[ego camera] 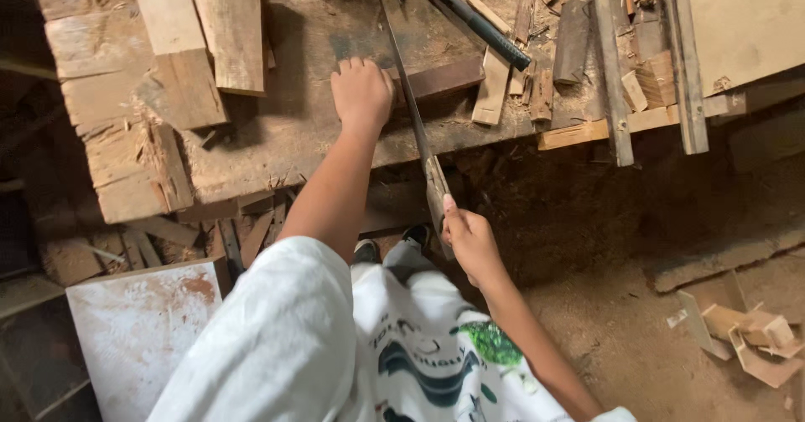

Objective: The person hammers nails into small wooden blocks on a workbench, then uses a hand saw to cut a reddish-brown block. The person continues hammering nails into the cut pieces.

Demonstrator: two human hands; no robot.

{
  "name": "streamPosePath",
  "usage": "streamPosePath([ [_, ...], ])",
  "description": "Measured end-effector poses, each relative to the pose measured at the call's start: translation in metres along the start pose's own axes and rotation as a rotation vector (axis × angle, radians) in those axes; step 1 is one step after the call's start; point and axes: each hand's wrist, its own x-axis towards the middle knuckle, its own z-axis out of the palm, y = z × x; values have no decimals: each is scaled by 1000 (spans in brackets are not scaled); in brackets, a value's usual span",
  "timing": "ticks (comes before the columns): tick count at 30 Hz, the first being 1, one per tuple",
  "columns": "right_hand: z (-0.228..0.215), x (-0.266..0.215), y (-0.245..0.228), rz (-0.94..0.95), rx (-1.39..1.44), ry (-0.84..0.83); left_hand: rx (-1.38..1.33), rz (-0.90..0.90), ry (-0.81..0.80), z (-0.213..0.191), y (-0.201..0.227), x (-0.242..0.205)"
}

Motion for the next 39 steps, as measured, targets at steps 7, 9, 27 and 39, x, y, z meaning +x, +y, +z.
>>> streamPosePath([
  [7, 14, 12, 12, -24, -41, 95, -90, 93, 47, 2, -4, 4],
  [9, 17, 4, 23, -27, -34, 121, -101, 79, 67, 5, -5, 1],
  [27, 34, -19, 26, 5, 25, 171, -111, 134, 72, -2, -3, -1],
  [39, -8, -39, 51, -284, 80, -111, -41, 188, -73, -16, -3, -2],
])
